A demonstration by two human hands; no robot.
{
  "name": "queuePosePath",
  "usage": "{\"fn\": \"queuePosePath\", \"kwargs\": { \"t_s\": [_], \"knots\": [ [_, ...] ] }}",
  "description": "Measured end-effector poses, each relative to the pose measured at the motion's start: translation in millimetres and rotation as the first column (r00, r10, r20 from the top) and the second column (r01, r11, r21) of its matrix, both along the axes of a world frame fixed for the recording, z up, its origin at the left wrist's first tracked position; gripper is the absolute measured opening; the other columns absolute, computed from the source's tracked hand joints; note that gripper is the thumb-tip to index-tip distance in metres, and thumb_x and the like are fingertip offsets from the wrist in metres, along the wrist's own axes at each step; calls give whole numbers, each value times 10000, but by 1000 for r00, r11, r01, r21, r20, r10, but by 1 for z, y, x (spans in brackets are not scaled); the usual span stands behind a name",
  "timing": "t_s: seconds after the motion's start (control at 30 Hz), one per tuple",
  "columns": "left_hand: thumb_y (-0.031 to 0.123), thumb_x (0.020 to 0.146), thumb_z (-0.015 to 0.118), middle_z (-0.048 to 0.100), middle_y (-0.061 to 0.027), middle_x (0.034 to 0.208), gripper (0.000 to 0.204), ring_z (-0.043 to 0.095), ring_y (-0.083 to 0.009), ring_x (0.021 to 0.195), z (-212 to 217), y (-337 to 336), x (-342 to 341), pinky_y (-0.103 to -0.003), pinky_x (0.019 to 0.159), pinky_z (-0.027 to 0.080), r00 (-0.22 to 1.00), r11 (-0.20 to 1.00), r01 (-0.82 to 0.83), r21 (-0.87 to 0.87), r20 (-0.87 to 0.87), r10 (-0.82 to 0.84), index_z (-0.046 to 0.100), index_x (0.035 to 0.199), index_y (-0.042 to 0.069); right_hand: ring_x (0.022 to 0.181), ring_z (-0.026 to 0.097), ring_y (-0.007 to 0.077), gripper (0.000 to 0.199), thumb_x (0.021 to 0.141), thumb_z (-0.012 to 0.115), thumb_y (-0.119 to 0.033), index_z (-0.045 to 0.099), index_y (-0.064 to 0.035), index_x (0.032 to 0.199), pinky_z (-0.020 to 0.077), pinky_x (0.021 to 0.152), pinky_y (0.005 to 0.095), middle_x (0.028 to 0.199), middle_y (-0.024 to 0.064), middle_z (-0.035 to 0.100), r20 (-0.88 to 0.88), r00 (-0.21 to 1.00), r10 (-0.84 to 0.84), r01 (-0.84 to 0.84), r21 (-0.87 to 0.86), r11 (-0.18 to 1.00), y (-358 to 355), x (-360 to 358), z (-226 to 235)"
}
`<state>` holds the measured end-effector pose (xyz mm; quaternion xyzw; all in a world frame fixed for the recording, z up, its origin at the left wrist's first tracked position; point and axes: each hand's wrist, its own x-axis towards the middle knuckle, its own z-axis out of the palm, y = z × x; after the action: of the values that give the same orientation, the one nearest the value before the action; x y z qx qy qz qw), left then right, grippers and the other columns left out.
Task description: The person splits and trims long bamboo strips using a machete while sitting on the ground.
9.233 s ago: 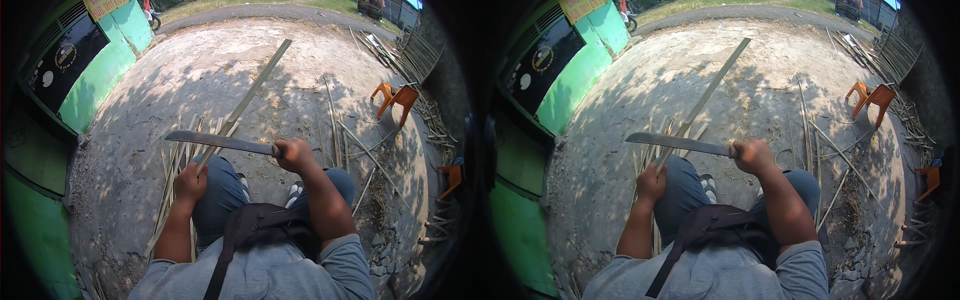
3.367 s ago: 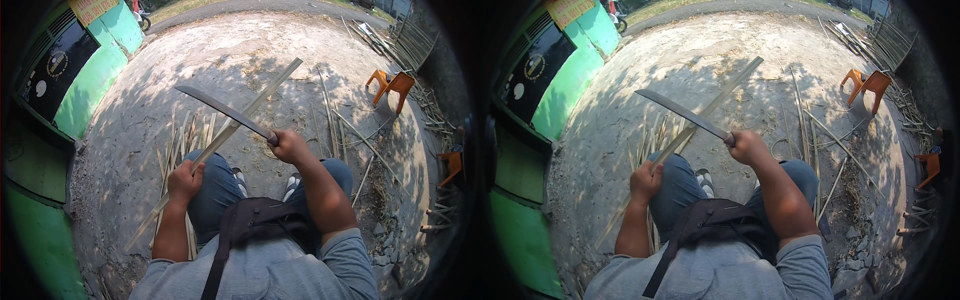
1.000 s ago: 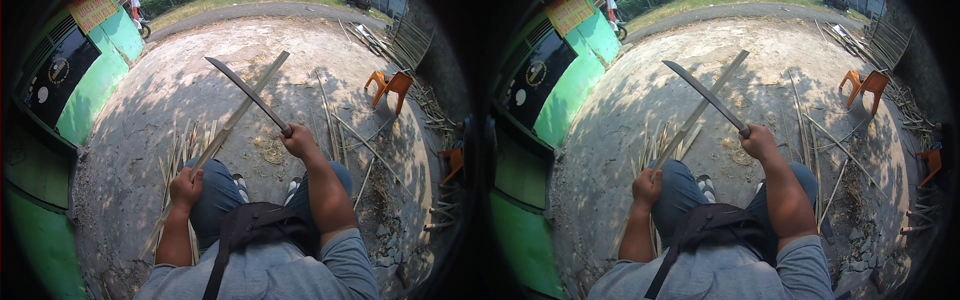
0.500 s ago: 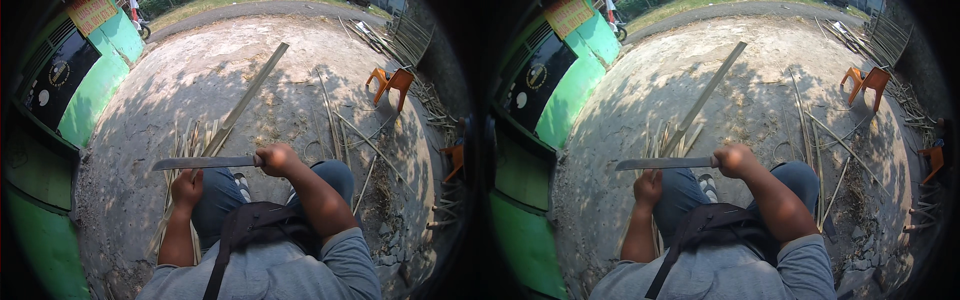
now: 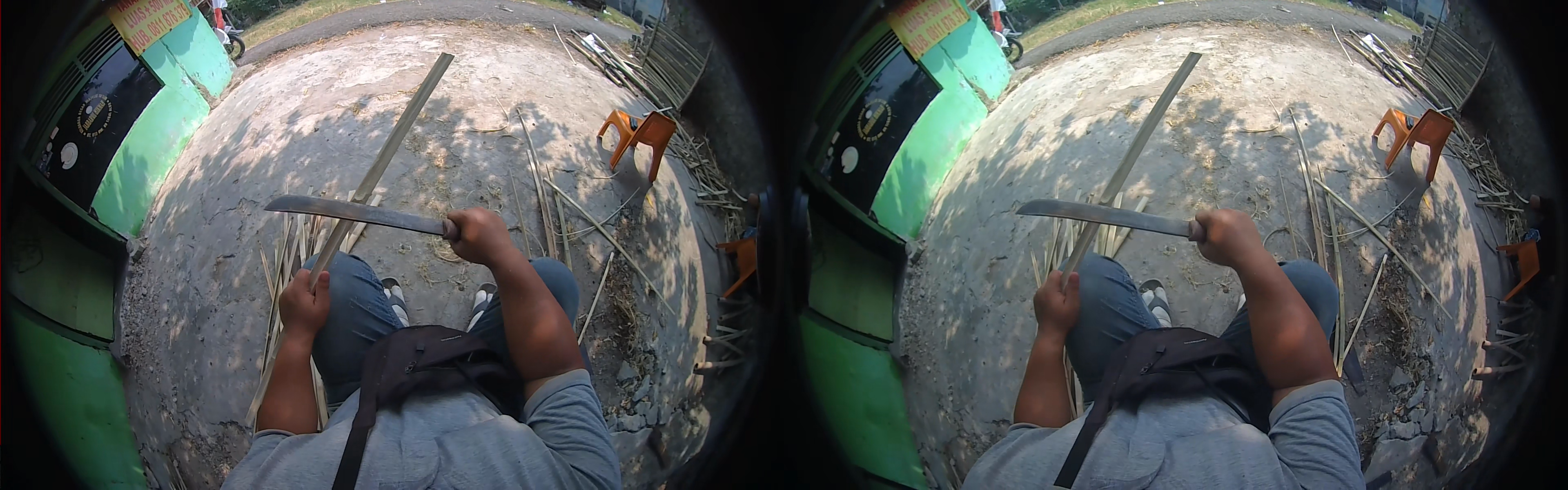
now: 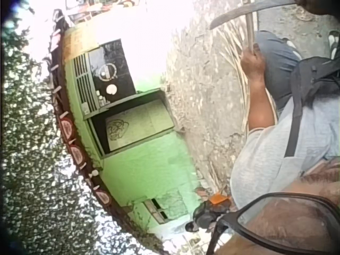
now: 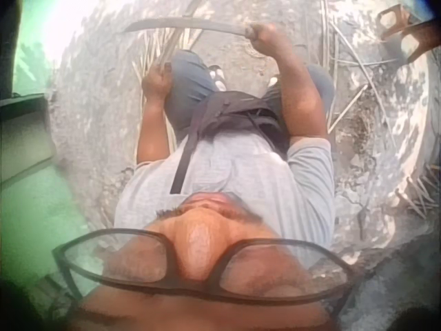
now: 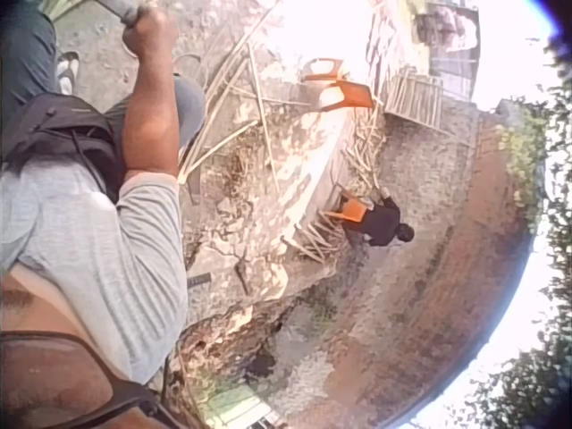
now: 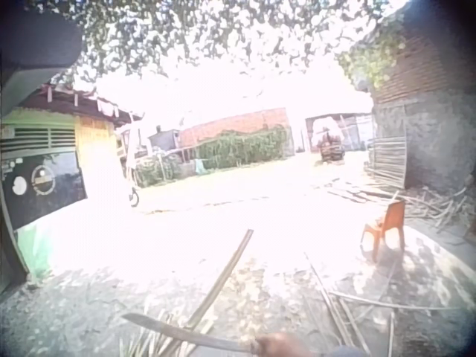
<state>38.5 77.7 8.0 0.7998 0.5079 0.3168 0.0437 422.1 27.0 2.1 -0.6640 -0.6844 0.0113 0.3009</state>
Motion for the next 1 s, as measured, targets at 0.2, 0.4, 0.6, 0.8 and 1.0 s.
{"fn": "queuePosePath", "kwargs": {
  "t_s": [0.2, 0.4, 0.6, 0.8, 1.0],
  "knots": [
    [548, 1061, 594, 645, -196, 708, 525, 686, -452, 696, 1, 0, 3, -546, 626, 519, 998, 1000, -24, -20, -52, 23, 615, 843, 72, 815, 707, 452, 211, 945, 732, -322, 775, -118, 912, 563, 734, 555, 823, 209, 723, -161, 984, -73, 55, -110, 992, -1, 2, -3],
    [561, 1068, 574, 647, -189, 702, 527, 690, -445, 686, -1, 0, 3, -545, 620, 520, 999, 999, -42, -7, -24, 42, 634, 860, 81, 827, 709, 446, 165, 890, 791, -251, 764, -93, 929, 564, 736, 530, 845, 206, 730, -292, 956, 24, -64, -128, 990, -2, -8, 0],
    [569, 1072, 560, 639, -183, 686, 536, 685, -450, 671, -1, 1, 4, -545, 613, 525, 999, 1000, -21, 11, -40, 21, 625, 848, 87, 829, 712, 435, 172, 892, 767, -267, 754, -106, 949, 570, 730, 527, 850, 191, 730, -225, 973, 44, -80, -154, 985, -1, -9, -9],
    [558, 1074, 565, 633, -183, 683, 533, 686, -453, 674, 0, 0, 5, -550, 610, 524, 998, 999, -7, 34, -55, 9, 596, 825, 87, 804, 711, 435, 163, 919, 748, -287, 727, -127, 907, 564, 696, 544, 829, 178, 718, -111, 985, 135, -141, -45, 989, -3, -14, -12],
    [544, 1072, 579, 636, -184, 688, 520, 686, -449, 672, -1, 0, 4, -545, 610, 523, 998, 999, -9, 40, -56, 11, 599, 825, 87, 785, 711, 425, 171, 932, 743, -297, 720, -131, 899, 561, 676, 543, 797, 173, 710, -71, 989, 127, -132, -70, 989, -2, -16, -10]
  ]
}}
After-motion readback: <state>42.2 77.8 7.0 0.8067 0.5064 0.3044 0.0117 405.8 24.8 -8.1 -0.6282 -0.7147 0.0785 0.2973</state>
